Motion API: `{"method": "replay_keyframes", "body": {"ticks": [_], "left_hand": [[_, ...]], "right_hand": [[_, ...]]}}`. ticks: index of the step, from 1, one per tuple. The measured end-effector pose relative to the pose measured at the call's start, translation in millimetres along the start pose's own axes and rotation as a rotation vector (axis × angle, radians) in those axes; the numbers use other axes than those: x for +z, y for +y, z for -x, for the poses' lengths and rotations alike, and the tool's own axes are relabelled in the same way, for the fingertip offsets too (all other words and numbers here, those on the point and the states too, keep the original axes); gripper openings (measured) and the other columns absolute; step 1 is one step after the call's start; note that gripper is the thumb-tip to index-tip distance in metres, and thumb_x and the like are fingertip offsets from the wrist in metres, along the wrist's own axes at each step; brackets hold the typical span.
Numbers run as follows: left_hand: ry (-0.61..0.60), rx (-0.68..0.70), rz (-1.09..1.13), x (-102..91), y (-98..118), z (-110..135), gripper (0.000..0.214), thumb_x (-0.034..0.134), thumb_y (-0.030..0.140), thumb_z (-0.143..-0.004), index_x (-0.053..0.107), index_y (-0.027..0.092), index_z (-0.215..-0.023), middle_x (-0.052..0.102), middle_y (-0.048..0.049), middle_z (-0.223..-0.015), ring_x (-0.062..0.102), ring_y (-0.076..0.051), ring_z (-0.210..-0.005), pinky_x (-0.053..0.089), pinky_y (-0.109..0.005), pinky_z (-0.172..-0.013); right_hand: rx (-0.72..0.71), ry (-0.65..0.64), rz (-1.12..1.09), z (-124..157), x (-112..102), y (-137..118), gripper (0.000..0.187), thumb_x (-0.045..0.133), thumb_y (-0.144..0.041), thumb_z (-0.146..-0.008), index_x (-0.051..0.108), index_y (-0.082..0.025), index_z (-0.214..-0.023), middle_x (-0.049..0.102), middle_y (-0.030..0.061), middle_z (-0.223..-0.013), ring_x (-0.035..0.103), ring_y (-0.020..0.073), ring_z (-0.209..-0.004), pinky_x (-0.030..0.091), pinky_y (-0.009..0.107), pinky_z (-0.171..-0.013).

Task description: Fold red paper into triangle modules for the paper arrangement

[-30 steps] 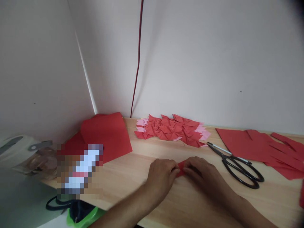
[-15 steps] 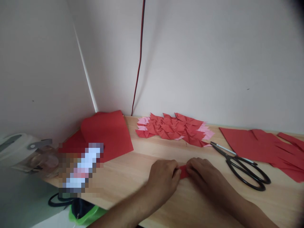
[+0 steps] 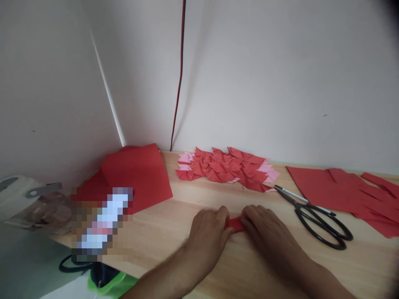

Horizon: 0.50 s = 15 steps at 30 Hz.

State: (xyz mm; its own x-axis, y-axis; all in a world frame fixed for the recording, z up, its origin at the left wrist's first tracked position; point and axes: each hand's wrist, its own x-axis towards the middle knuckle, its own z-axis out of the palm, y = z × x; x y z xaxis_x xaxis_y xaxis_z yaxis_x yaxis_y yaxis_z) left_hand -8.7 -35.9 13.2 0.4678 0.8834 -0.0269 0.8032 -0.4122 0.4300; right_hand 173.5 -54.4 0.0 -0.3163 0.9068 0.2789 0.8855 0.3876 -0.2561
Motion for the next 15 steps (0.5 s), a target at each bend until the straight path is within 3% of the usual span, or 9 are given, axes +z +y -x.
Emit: {"method": "replay_keyframes", "body": {"ticks": [3,7,11,15], "left_hand": [[0.026,0.051,-0.065,2.0,-0.5,-0.1,0.013,0.063,0.029,-0.084,0.056,0.02,-0.09,0.066,-0.0009,-0.081,0.059,-0.021,-0.076,0.041,-0.031,-0.066],[0.151,0.268,-0.192,15.7,-3.9,2.1,0.005,0.056,0.022,-0.088,0.058,0.019,-0.091,0.064,-0.0005,-0.079,0.057,-0.019,-0.074,0.042,-0.034,-0.07],[0.322,0.409,-0.416,25.7,-1.0,10.4,0.019,0.051,0.012,-0.087,0.059,0.015,-0.103,0.059,-0.0033,-0.075,0.053,-0.019,-0.068,0.04,-0.034,-0.064],[0.355,0.452,-0.481,26.7,4.6,16.3,0.018,0.049,0.011,-0.086,0.061,0.013,-0.1,0.056,-0.004,-0.073,0.051,-0.019,-0.068,0.039,-0.035,-0.062]], "right_hand": [[0.004,-0.004,0.007,-1.1,0.2,-0.2,0.021,0.041,-0.019,-0.094,0.051,-0.022,-0.075,0.06,0.0032,-0.074,0.056,0.0201,-0.069,0.039,0.032,-0.064],[0.008,-0.022,0.042,-3.0,1.6,-0.5,0.02,0.043,-0.02,-0.093,0.051,-0.021,-0.075,0.06,0.0038,-0.073,0.056,0.0211,-0.068,0.039,0.032,-0.063],[0.005,-0.038,0.067,-3.7,2.1,-1.1,0.019,0.043,-0.017,-0.092,0.05,-0.021,-0.074,0.06,0.0043,-0.073,0.055,0.0211,-0.067,0.039,0.032,-0.061],[-0.005,-0.019,0.082,-2.9,2.6,-1.0,0.019,0.043,-0.015,-0.091,0.049,-0.021,-0.074,0.06,0.0045,-0.072,0.055,0.0208,-0.066,0.039,0.031,-0.061]]}}
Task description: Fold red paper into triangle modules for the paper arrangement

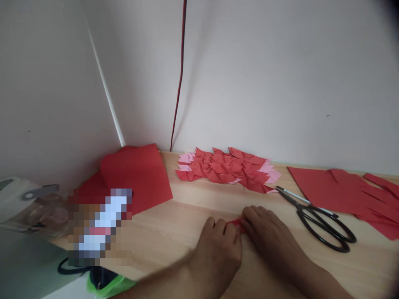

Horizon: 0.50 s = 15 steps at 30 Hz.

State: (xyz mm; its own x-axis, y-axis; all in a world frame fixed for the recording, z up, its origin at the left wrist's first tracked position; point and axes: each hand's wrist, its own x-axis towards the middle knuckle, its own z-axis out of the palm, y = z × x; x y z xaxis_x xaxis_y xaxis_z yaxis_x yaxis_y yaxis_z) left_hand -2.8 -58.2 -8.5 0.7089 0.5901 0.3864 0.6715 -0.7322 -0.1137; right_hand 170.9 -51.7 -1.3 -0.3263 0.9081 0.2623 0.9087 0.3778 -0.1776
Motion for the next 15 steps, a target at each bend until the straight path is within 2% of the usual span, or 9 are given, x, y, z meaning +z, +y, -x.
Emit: {"method": "replay_keyframes", "body": {"ticks": [6,10,13,15], "left_hand": [[-0.027,-0.039,-0.032,0.6,3.1,-2.1,0.022,0.051,0.011,-0.084,0.065,0.013,-0.102,0.058,-0.0054,-0.076,0.051,-0.02,-0.069,0.04,-0.035,-0.06],[-0.05,-0.065,-0.031,2.8,6.6,-1.6,0.021,0.058,0.018,-0.084,0.067,0.013,-0.102,0.061,-0.0055,-0.078,0.053,-0.02,-0.07,0.044,-0.035,-0.059],[-0.04,-0.059,-0.044,4.3,8.5,2.6,0.026,0.059,0.026,-0.084,0.067,0.014,-0.106,0.065,-0.0088,-0.104,0.057,-0.026,-0.09,0.049,-0.04,-0.071],[-0.028,-0.05,-0.054,5.6,8.8,7.1,0.033,0.057,0.032,-0.087,0.065,0.013,-0.113,0.061,-0.0091,-0.123,0.054,-0.03,-0.107,0.048,-0.045,-0.085]], "right_hand": [[0.007,-0.024,0.015,-0.7,2.7,-0.6,0.018,0.045,-0.01,-0.089,0.049,-0.021,-0.075,0.06,0.005,-0.074,0.055,0.0215,-0.068,0.041,0.032,-0.062],[0.024,-0.044,0.039,-0.8,3.6,-0.8,0.018,0.047,-0.009,-0.087,0.049,-0.021,-0.074,0.06,0.0051,-0.074,0.055,0.0217,-0.067,0.041,0.032,-0.06],[0.024,-0.054,0.028,-0.1,2.9,-1.0,0.017,0.046,-0.009,-0.088,0.05,-0.021,-0.076,0.061,0.0055,-0.076,0.055,0.0221,-0.069,0.042,0.033,-0.063],[0.038,-0.058,0.022,0.2,2.0,-2.0,0.017,0.046,-0.009,-0.088,0.051,-0.02,-0.076,0.061,0.0061,-0.076,0.056,0.0226,-0.07,0.043,0.034,-0.064]]}}
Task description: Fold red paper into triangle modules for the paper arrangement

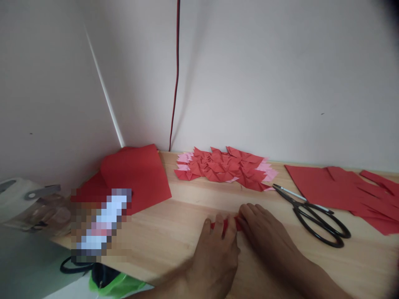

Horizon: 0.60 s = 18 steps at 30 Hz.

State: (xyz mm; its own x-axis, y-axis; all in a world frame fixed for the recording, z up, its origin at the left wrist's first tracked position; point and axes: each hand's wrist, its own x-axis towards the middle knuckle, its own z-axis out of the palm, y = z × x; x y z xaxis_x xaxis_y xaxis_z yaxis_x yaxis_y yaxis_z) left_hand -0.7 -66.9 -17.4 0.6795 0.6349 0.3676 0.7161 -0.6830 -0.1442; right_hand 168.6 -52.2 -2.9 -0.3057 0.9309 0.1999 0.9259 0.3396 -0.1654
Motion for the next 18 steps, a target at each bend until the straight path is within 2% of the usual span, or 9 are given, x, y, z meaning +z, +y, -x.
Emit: {"method": "replay_keyframes", "body": {"ticks": [4,10,12,15,18], "left_hand": [[-0.043,-0.001,0.008,3.8,-1.4,8.6,0.049,0.048,0.044,-0.091,0.057,0.012,-0.127,0.057,-0.0086,-0.132,0.047,-0.032,-0.123,0.042,-0.047,-0.101],[-0.056,-0.021,0.036,7.0,-2.3,11.3,0.054,0.045,0.05,-0.091,0.056,0.014,-0.129,0.054,-0.0087,-0.135,0.045,-0.035,-0.127,0.042,-0.049,-0.102],[-0.062,-0.025,0.036,5.8,-2.1,10.9,0.052,0.044,0.049,-0.092,0.057,0.014,-0.128,0.054,-0.0085,-0.136,0.044,-0.035,-0.128,0.041,-0.05,-0.103],[-0.07,-0.036,0.033,2.7,-1.2,11.0,0.049,0.042,0.045,-0.093,0.055,0.014,-0.13,0.053,-0.0089,-0.137,0.043,-0.036,-0.128,0.039,-0.051,-0.104],[-0.08,-0.023,0.028,0.3,-0.1,11.8,0.048,0.044,0.037,-0.093,0.049,0.014,-0.136,0.049,-0.0108,-0.14,0.04,-0.035,-0.131,0.035,-0.052,-0.107]], "right_hand": [[0.034,-0.002,0.003,-0.5,-2.3,-4.1,0.015,0.046,-0.012,-0.089,0.052,-0.019,-0.077,0.062,0.0071,-0.077,0.057,0.0232,-0.071,0.045,0.035,-0.065],[0.062,-0.017,0.033,0.2,-3.9,-2.2,0.021,0.043,-0.005,-0.084,0.06,-0.017,-0.087,0.064,0.0083,-0.083,0.06,0.0233,-0.077,0.048,0.036,-0.07],[0.016,0.029,0.049,3.9,-4.3,0.4,0.026,0.042,-0.004,-0.083,0.062,-0.015,-0.096,0.067,0.0103,-0.092,0.061,0.0236,-0.082,0.049,0.036,-0.072],[-0.14,0.162,0.113,14.3,-3.6,-0.8,0.041,0.038,-0.003,-0.084,0.058,-0.013,-0.118,0.065,0.0128,-0.118,0.06,0.0241,-0.105,0.047,0.038,-0.085],[-0.294,0.192,0.161,27.9,1.3,-9.3,0.045,0.043,-0.018,-0.089,0.049,-0.012,-0.133,0.055,0.0125,-0.137,0.052,0.0243,-0.123,0.042,0.041,-0.097]]}}
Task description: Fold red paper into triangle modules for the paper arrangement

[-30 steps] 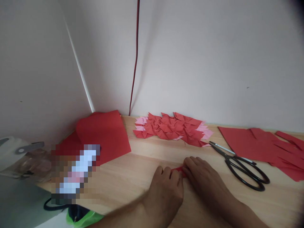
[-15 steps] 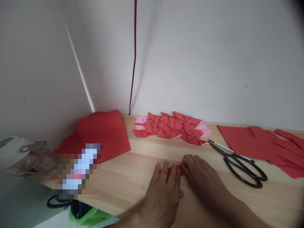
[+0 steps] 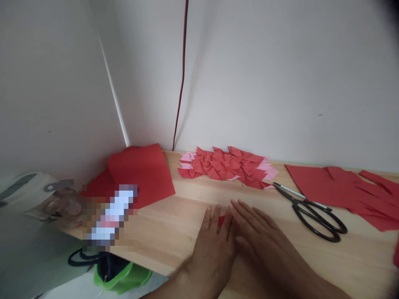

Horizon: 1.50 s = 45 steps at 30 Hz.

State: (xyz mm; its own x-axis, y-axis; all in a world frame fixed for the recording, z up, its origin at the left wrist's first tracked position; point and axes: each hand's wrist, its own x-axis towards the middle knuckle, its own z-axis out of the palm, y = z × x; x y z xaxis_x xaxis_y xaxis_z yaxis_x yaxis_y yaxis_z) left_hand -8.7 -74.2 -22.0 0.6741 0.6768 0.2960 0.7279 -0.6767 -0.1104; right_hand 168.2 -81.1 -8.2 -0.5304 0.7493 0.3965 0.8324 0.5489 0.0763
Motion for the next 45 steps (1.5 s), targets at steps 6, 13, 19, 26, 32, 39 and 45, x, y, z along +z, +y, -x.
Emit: {"method": "replay_keyframes", "body": {"ticks": [6,13,19,26,32,39,45], "left_hand": [[-0.021,-0.02,-0.003,1.2,0.5,0.0,0.047,0.04,0.035,-0.095,0.05,0.013,-0.135,0.051,-0.0085,-0.139,0.038,-0.034,-0.132,0.033,-0.052,-0.109],[-0.073,-0.052,0.085,-3.1,-7.7,7.5,0.053,0.031,0.044,-0.097,0.036,0.02,-0.144,0.042,-0.0026,-0.146,0.035,-0.033,-0.135,0.032,-0.057,-0.109],[-0.088,-0.072,0.083,-7.7,-11.7,22.0,0.051,0.031,0.043,-0.097,0.04,0.021,-0.142,0.041,-0.0016,-0.147,0.026,-0.036,-0.139,0.026,-0.061,-0.11],[-0.07,-0.091,0.148,-18.5,-2.2,8.4,0.057,0.028,0.033,-0.097,0.017,0.013,-0.149,0.024,-0.0076,-0.155,0.015,-0.027,-0.144,0.018,-0.054,-0.116],[-0.173,-0.101,0.282,-14.4,-0.3,7.9,0.07,0.034,0.053,-0.093,0.022,0.012,-0.148,0.029,-0.0072,-0.153,0.018,-0.027,-0.143,0.018,-0.05,-0.118],[-0.213,-0.122,0.292,-15.9,-1.7,10.8,0.072,0.035,0.061,-0.089,0.028,0.019,-0.148,0.027,-0.0034,-0.154,0.009,-0.033,-0.144,0.015,-0.054,-0.117],[-0.178,-0.11,0.252,-15.3,-1.3,10.0,0.068,0.037,0.057,-0.091,0.029,0.019,-0.147,0.028,-0.0028,-0.154,0.011,-0.032,-0.144,0.017,-0.055,-0.117]], "right_hand": [[0.027,-0.049,-0.023,16.9,9.7,-17.4,0.056,0.045,-0.038,-0.091,0.045,-0.008,-0.138,0.05,0.0141,-0.14,0.049,0.0241,-0.127,0.039,0.042,-0.101],[0.077,-0.029,-0.02,21.8,15.3,-21.1,0.057,0.041,-0.042,-0.094,0.043,-0.009,-0.14,0.046,0.0137,-0.143,0.044,0.0249,-0.131,0.034,0.045,-0.103],[0.086,-0.024,0.001,21.6,19.5,-24.1,0.055,0.04,-0.046,-0.094,0.049,-0.011,-0.136,0.045,0.0138,-0.143,0.044,0.0269,-0.131,0.033,0.047,-0.103],[0.098,-0.036,0.026,22.6,22.9,-23.7,0.053,0.039,-0.036,-0.093,0.045,-0.01,-0.139,0.045,0.0116,-0.144,0.042,0.0256,-0.132,0.034,0.047,-0.103],[0.03,-0.006,0.013,26.9,30.7,-17.9,0.053,0.043,-0.024,-0.089,0.044,-0.007,-0.139,0.043,0.0132,-0.146,0.037,0.0241,-0.136,0.032,0.043,-0.105],[0.135,-0.019,0.066,45.9,17.5,14.3,0.052,0.037,-0.038,-0.094,0.047,-0.012,-0.138,0.046,0.0125,-0.143,0.044,0.0262,-0.131,0.033,0.049,-0.105],[0.149,-0.023,0.049,37.5,5.2,7.6,0.055,0.042,-0.04,-0.092,0.046,-0.012,-0.139,0.043,0.0134,-0.145,0.04,0.0308,-0.133,0.031,0.054,-0.105]]}}
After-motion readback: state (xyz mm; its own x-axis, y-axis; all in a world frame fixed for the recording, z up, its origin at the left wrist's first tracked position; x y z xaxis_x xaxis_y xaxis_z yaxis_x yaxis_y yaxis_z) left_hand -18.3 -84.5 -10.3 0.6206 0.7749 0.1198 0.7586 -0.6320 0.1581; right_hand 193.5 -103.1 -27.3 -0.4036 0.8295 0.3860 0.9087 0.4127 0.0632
